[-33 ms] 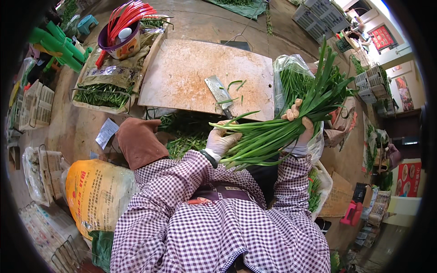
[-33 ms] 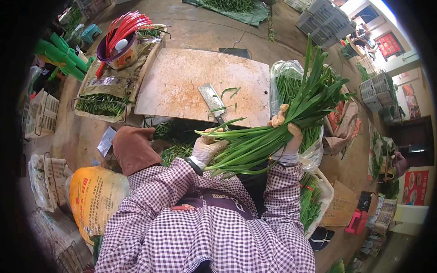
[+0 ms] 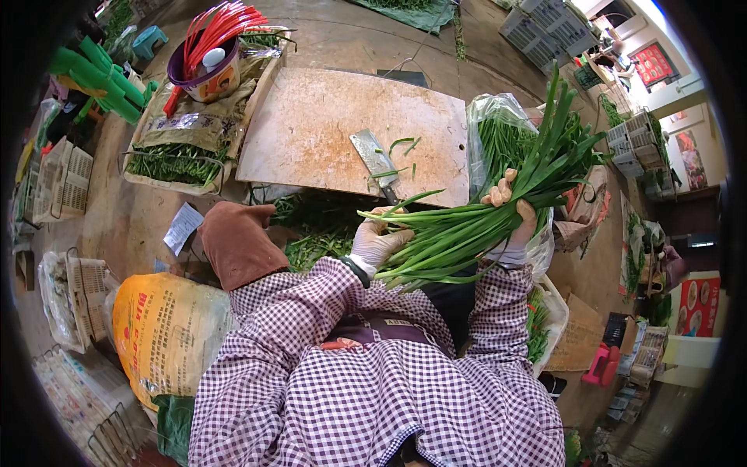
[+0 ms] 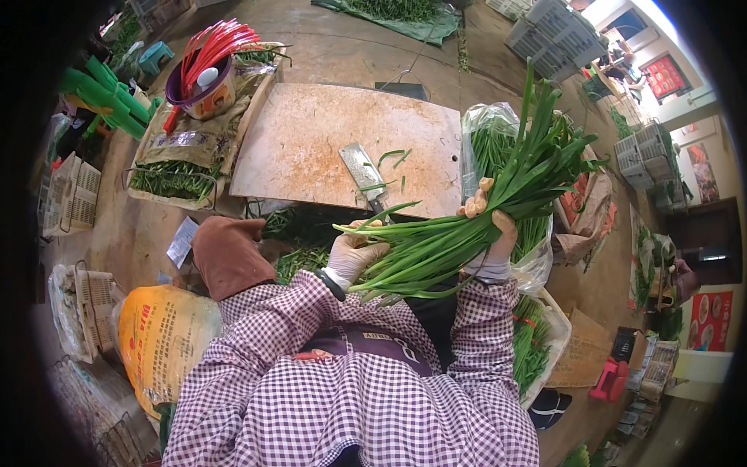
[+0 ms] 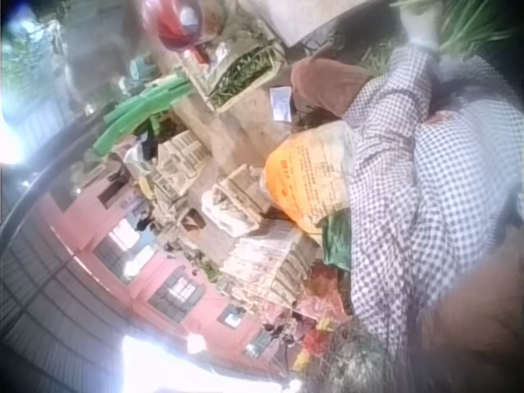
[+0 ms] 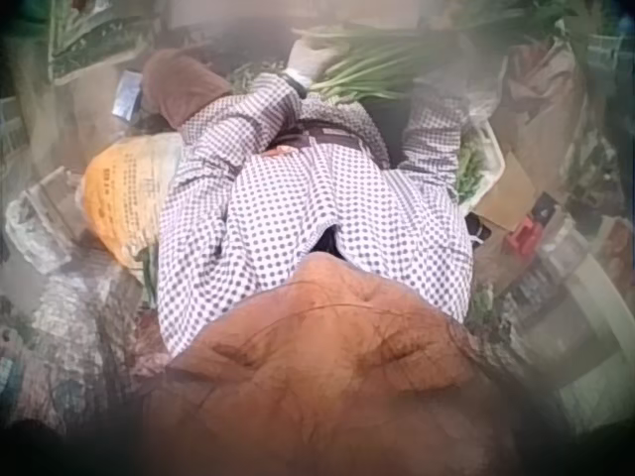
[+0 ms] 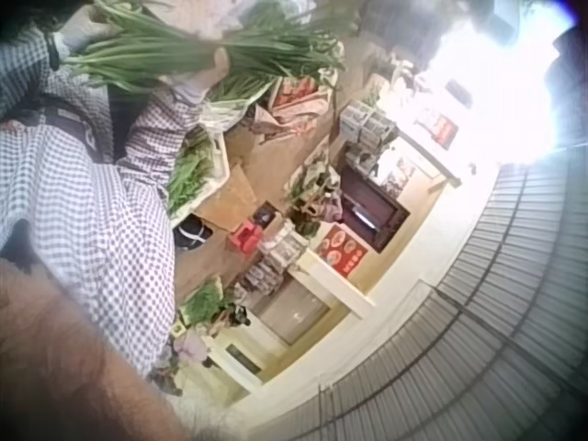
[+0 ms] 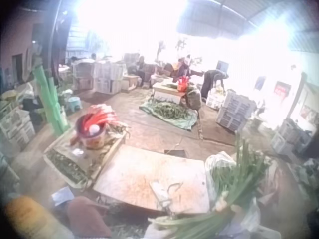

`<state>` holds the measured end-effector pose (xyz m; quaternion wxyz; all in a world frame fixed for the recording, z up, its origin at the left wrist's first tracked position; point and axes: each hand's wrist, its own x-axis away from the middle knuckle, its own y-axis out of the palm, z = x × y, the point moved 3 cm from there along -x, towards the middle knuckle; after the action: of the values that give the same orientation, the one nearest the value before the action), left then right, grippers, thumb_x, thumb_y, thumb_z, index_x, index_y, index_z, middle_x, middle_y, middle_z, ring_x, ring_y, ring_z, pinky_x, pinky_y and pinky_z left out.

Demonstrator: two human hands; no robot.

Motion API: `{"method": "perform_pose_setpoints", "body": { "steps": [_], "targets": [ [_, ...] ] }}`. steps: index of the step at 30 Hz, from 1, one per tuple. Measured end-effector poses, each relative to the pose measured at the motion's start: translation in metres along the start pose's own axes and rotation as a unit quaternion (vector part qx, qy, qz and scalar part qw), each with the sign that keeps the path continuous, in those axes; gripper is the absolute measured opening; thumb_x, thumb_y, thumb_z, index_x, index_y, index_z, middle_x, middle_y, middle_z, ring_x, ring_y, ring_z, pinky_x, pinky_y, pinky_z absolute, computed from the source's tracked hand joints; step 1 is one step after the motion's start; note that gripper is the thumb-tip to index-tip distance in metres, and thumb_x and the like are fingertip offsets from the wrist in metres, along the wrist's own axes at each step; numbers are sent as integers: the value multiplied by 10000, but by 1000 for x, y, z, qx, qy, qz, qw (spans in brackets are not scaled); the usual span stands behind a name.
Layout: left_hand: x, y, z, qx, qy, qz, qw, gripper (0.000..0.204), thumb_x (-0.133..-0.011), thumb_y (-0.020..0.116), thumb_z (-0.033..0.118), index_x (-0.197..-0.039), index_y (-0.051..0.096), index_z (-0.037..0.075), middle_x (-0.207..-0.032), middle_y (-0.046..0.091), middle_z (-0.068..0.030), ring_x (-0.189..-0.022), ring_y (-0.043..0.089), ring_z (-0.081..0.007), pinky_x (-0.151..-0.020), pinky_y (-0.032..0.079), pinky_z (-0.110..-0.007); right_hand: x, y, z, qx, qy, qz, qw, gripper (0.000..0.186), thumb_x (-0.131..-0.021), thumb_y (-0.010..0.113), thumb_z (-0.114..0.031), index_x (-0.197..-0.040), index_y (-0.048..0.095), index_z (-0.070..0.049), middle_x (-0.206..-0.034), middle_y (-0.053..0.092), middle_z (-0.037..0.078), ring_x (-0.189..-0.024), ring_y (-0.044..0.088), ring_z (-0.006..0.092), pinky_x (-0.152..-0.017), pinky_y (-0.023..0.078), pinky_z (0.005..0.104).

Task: The person gathers green onions, trims the ends with a knife, and ties them into bundles using red rubber bands. The finished bundles are placed into a white crate.

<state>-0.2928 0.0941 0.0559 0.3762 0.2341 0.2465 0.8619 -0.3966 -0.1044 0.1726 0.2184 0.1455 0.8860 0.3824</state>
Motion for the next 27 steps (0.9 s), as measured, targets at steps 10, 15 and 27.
{"method": "perform_pose_setpoints", "body": {
  "steps": [10, 15, 27],
  "targets": [
    [-7, -39, -2, -291, 127, 32, 948, 135, -791, 694, 16, -913, 641, -8, -882, 628, -42, -806, 604, -141, -765, 489, -274, -1, 4, -1, -24, -11, 1, 1000, 507, -826, 571, -94, -1274, 360, 15, -941, 530, 73, -936, 569, 208, -938, 458, 376],
    [-13, -71, 50, -716, -76, -63, 691, 281, -807, 668, 328, -843, 718, 54, -908, 665, -150, -865, 633, -310, -754, 493, -386, 5, 6, -21, -16, -26, -13, 999, 509, -830, 552, -80, -1286, 349, 19, -948, 512, 80, -939, 563, 208, -959, 457, 379],
    [-25, -33, 43, -168, -50, -129, 976, 141, -805, 728, 82, -900, 658, 5, -840, 668, -43, -784, 635, -121, -733, 522, -242, -2, 19, -6, 45, -2, -23, 999, 506, -819, 588, -88, -1272, 400, 36, -922, 551, 87, -892, 588, 218, -892, 482, 372]
  ]
}}
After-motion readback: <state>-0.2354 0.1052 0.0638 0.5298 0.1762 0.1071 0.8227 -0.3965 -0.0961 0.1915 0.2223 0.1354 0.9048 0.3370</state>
